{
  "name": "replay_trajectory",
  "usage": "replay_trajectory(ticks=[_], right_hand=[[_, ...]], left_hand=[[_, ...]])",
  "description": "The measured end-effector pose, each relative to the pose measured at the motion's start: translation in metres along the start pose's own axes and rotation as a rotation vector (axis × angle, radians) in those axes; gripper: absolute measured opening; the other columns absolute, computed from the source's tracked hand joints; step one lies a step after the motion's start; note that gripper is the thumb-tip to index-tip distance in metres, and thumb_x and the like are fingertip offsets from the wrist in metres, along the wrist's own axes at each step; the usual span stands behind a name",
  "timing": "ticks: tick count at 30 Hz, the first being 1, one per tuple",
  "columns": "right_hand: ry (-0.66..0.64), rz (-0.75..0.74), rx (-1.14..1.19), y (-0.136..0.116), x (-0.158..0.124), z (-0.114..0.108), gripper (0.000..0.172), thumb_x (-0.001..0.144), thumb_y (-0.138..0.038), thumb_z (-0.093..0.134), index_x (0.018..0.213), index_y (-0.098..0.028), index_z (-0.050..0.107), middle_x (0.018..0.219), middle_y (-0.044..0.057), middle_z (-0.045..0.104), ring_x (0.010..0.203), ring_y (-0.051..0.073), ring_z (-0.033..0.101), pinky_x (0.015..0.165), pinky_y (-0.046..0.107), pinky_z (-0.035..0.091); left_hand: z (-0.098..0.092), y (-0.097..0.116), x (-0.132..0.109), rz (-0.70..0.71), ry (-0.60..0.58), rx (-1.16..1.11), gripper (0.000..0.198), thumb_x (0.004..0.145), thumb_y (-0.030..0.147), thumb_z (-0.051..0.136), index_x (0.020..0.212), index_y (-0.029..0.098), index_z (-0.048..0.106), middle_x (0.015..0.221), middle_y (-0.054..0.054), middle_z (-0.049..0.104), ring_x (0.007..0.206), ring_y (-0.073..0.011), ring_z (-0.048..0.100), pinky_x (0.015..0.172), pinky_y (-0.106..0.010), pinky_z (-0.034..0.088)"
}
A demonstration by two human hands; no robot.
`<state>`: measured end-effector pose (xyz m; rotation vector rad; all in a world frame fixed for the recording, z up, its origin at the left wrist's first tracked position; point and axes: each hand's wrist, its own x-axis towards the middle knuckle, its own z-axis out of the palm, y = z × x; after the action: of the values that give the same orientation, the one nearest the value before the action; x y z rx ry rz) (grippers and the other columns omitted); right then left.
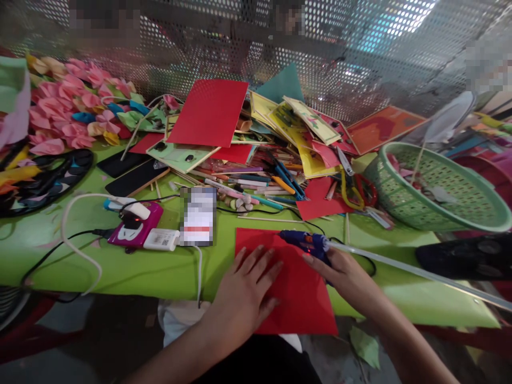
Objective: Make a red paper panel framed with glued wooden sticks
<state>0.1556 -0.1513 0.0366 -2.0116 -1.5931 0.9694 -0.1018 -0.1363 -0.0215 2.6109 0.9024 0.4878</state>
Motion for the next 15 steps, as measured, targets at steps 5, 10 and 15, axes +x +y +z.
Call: replay_trajectory(ticks=[5, 10, 15], right_hand=[[-0.018, -0.028, -0.022, 0.0, 0.002, 0.001, 0.047, 0.088, -0.066, 0.062, 0.069, -0.024, 0.059, 0.051, -0.003, 0.047, 0.051, 0.015, 0.043, 0.046, 0.028, 0.034], [-0.004, -0.028, -0.069, -0.011, 0.006, 0.006, 0.052, 0.086, -0.072, 0.059, 0.068, -0.023, 0.057, 0.055, -0.001, 0.053, 0.052, 0.016, 0.046, 0.048, 0.029, 0.035], [0.006, -0.028, -0.113, -0.011, 0.009, 0.007, 0.054, 0.086, -0.074, 0.057, 0.068, -0.023, 0.056, 0.056, -0.001, 0.053, 0.051, 0.016, 0.047, 0.047, 0.029, 0.036]], left_hand=[[0.007, -0.002, -0.001, -0.002, -0.022, -0.004, 0.059, 0.1, 0.045, 0.057, 0.153, 0.021, 0.049, 0.166, -0.008, 0.041, 0.153, -0.0312, 0.038, 0.123, -0.056, 0.033], [0.005, -0.002, -0.002, -0.005, -0.005, -0.024, 0.058, 0.101, 0.046, 0.055, 0.154, 0.021, 0.049, 0.166, -0.007, 0.041, 0.152, -0.0301, 0.038, 0.123, -0.055, 0.034], [0.004, -0.002, -0.001, -0.002, 0.001, -0.012, 0.057, 0.102, 0.047, 0.053, 0.152, 0.02, 0.05, 0.165, -0.008, 0.043, 0.151, -0.0301, 0.038, 0.122, -0.055, 0.035]])
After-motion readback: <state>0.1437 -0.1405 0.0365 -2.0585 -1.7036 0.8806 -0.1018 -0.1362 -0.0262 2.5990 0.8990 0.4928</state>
